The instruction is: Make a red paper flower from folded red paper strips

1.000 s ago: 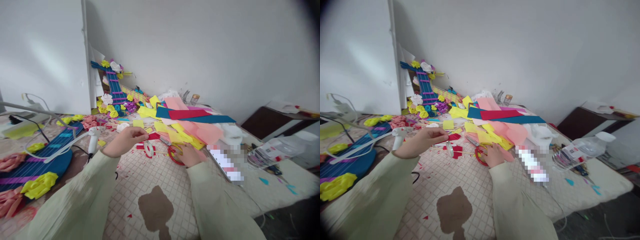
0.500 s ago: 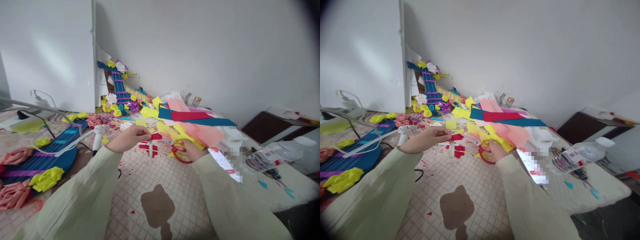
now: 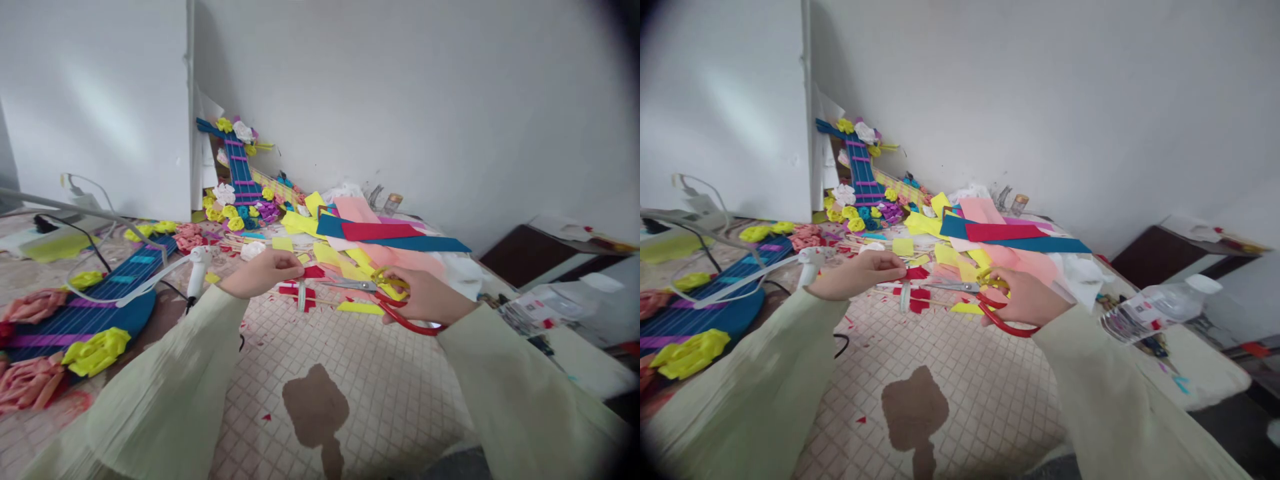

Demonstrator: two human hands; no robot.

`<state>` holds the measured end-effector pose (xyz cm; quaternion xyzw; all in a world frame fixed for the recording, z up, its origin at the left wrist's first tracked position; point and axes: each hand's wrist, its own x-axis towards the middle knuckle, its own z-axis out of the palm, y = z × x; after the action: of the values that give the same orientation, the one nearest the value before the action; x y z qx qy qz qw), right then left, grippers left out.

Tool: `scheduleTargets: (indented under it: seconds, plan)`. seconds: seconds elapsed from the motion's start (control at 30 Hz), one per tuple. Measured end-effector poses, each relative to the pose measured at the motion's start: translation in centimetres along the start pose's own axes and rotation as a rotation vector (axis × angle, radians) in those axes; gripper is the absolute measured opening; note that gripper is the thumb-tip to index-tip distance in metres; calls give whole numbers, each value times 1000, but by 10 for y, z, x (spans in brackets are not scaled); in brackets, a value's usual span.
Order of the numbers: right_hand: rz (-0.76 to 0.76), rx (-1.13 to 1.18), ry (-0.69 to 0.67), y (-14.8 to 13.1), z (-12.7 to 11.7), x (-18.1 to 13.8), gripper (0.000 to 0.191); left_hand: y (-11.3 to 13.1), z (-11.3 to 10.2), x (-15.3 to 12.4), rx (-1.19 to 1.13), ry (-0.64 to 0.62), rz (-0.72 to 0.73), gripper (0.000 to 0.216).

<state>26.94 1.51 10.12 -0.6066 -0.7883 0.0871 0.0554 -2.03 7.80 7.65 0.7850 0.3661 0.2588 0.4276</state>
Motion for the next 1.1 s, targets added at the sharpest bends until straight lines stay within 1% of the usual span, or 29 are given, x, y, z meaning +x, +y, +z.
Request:
scheduleTargets:
  seconds: [0.07, 0.2, 0.43, 0.6, 0.73, 0.87, 1.1]
  plan:
    - [-45, -7, -20, -4, -3, 0, 57, 3, 1, -1, 23, -1, -2, 23]
    - [-86, -52, -22, -12, -7, 4, 51, 9, 3, -3, 73, 23, 0, 23]
    - [-94, -140, -35, -21, -9, 11, 40, 10, 7, -4, 55, 17, -6, 23]
    - [-145, -123, -21, -22, -7, 15, 42, 6, 14, -1, 5, 8, 33, 21]
    - [-141, -114, -28, -26, -9, 17, 44, 2, 17, 1, 14, -1, 52, 20]
    - [-143, -104, -42, -30, -12, 17, 41, 1, 18, 1, 14, -13, 52, 19]
    - [-153, -167, -47, -32, -12, 20, 50, 0, 18, 1, 20, -21, 52, 20]
